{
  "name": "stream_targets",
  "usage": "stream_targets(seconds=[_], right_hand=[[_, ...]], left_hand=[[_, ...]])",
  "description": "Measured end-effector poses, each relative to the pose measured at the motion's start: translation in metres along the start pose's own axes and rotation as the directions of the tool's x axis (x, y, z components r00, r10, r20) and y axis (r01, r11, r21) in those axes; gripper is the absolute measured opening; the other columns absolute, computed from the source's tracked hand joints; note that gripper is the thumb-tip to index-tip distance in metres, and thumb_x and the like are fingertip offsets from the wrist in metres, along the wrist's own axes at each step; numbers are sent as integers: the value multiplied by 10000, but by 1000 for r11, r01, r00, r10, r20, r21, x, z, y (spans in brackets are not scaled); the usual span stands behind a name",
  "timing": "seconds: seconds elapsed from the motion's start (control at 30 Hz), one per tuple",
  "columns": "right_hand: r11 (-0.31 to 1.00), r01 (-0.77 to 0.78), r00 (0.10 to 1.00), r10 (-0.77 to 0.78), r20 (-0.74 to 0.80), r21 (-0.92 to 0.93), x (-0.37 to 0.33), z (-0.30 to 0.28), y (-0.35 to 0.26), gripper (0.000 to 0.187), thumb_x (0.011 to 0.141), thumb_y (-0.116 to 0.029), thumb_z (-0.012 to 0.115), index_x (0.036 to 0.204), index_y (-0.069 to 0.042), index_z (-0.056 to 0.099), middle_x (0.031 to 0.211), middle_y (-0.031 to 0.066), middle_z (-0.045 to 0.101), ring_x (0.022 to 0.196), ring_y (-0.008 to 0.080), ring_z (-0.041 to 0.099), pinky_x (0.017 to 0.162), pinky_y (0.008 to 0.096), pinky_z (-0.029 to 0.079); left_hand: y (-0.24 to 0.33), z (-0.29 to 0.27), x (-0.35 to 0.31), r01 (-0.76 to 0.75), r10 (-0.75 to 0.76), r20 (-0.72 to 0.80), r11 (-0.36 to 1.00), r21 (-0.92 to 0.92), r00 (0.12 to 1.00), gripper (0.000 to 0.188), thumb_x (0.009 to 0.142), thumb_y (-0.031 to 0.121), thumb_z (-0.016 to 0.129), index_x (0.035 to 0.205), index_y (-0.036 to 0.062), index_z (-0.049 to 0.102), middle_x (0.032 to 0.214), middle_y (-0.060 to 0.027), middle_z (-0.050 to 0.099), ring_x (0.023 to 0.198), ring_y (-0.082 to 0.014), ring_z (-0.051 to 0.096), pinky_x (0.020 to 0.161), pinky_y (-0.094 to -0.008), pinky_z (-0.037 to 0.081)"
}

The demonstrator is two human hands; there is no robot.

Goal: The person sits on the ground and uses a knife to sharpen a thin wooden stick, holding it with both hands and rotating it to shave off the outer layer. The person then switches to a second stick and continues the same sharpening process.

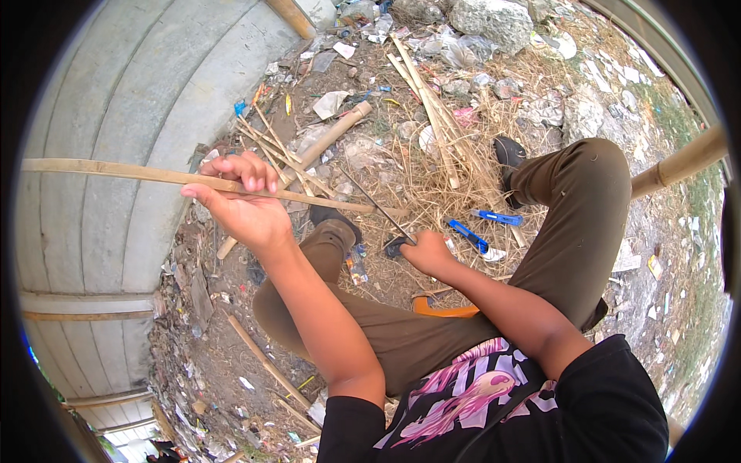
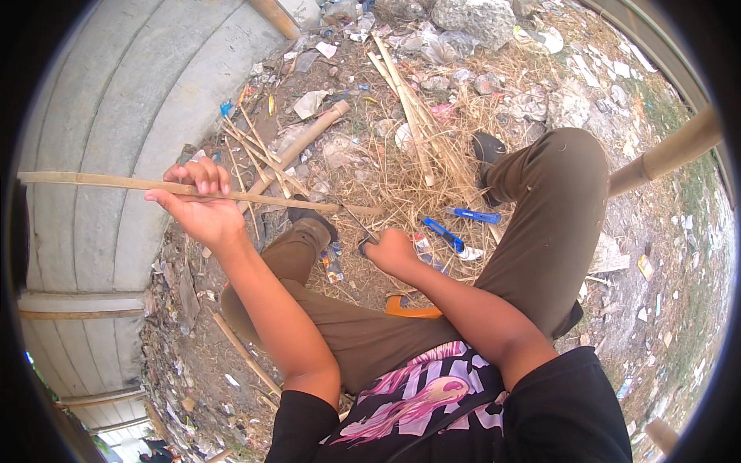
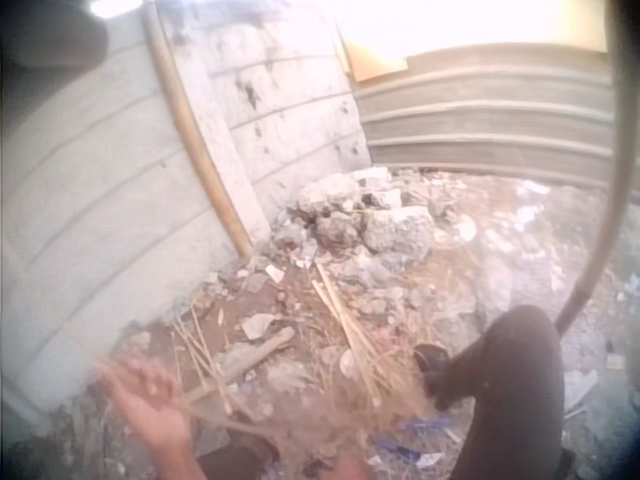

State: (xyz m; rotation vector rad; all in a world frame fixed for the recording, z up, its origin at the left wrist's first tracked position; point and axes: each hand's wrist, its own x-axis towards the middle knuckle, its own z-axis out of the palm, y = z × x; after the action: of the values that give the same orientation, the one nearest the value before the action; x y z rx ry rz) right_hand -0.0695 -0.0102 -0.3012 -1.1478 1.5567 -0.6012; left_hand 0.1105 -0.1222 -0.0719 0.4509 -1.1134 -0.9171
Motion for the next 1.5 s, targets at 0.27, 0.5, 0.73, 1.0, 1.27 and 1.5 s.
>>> stream_targets(seconds=[0.27,0.5,0.73,1.0,1.27,1.5], right_hand=[[825,448,885,-352,-305,345,-53,-49,-98,206,865,-91,628,699,13,563,537,73,550,520,94,524,494,317,423],[999,-38,997,38,-72,2,-5,10,9,299,818,-229,643,689,37,595,583,122,590,543,227,562,539,404,449],[939,305,944,-276,-184,158,-53,-31,-71,257,829,-189,643,740,51,623,576,124,597,495,188,522,517,386,437],[878,441,852,-345,-394,184,-31,6,-10,314,888,-166,648,655,15,540,536,5,500,464,88,450,453,321,370],[998,37,999,-35,-42,55,-24,-21,-25,370,799,-278,678,609,28,592,486,64,518,459,146,512,484,341,435],[656,726,657,-572,-491,207,-81,-78,-156,328,912,-53,664,628,-33,500,484,-29,410,482,17,368,434,258,298]], left_hand=[[-5,42,-15,8,39,-246,982,188,968,651,922,771,379,729,164,249,538,38,173,459,-94,109,428,-272,80],[-7,57,-18,71,-62,-100,993,95,993,671,900,778,428,703,171,224,538,54,161,454,-74,94,419,-269,73],[-11,49,-13,1,47,-219,977,214,975,647,938,727,443,703,172,208,540,48,158,441,-75,121,414,-280,83],[-23,68,-2,-58,142,-265,952,300,954,650,946,711,454,683,165,218,532,42,180,415,-80,178,399,-287,115],[-26,63,8,-29,87,-218,967,254,972,642,950,688,479,681,159,232,548,43,197,432,-75,176,407,-279,120],[-33,62,7,-76,123,-192,969,235,974,644,982,621,494,616,150,254,521,52,238,418,-48,213,387,-241,169]])
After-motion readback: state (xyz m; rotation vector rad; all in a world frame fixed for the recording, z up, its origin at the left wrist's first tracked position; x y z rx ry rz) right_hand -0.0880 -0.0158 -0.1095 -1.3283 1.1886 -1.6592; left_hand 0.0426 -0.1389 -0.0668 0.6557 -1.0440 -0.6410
